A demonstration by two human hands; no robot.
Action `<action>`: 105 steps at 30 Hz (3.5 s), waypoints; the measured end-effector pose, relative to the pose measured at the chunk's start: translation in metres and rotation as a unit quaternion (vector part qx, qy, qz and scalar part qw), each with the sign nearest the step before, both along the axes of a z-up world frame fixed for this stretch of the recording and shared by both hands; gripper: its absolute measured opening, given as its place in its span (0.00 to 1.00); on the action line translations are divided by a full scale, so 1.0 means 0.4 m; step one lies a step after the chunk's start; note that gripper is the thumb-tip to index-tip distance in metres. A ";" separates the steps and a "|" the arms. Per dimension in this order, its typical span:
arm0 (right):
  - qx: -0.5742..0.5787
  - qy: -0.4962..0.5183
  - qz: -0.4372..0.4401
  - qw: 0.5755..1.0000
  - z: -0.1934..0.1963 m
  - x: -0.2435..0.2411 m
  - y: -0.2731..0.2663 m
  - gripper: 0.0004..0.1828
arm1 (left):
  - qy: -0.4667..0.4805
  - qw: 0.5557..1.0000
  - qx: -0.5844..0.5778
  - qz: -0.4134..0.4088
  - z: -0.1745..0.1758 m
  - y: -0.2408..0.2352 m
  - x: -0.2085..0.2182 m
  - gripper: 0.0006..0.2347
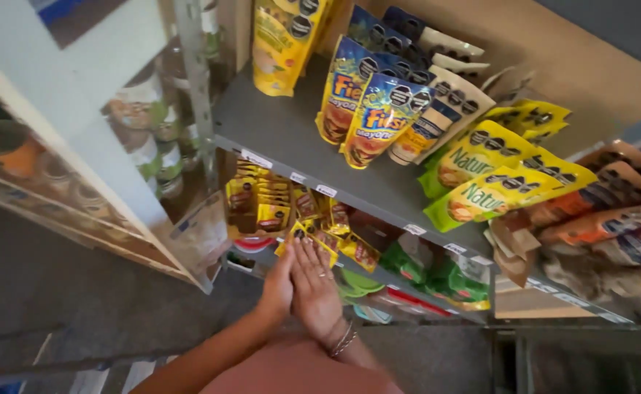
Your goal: Organizing seasoning packets by transferring them from a store shelf into a cardboard box.
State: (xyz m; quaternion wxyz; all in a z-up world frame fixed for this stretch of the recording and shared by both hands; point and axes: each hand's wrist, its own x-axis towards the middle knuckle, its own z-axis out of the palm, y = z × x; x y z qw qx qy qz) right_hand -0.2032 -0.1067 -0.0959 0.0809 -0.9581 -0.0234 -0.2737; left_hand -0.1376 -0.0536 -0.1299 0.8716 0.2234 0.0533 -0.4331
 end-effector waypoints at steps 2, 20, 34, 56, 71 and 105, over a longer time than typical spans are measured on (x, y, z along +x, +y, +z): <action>0.014 0.008 0.020 1.000 0.057 -0.003 -0.002 0.25 | 0.062 0.993 0.099 0.019 0.076 0.029 0.018 0.23; 0.700 0.141 -0.144 0.685 -0.072 -0.054 -0.062 0.07 | -0.473 0.816 0.329 -0.048 0.079 0.188 0.150 0.09; 0.647 0.202 -0.023 0.735 -0.063 -0.080 -0.047 0.16 | -0.706 0.334 0.614 -0.113 0.097 0.055 0.510 0.07; 0.682 0.164 -0.122 0.702 -0.098 -0.154 -0.119 0.16 | -0.802 0.126 0.536 -0.231 -0.073 -0.038 0.605 0.03; 0.622 0.217 -0.076 0.749 -0.093 -0.120 -0.108 0.15 | -0.680 0.310 0.598 -0.290 -0.215 -0.033 0.450 0.23; -0.196 0.015 -0.252 0.948 -0.541 -0.164 -0.460 0.26 | -0.783 0.404 0.394 -0.262 -0.026 0.139 0.217 0.14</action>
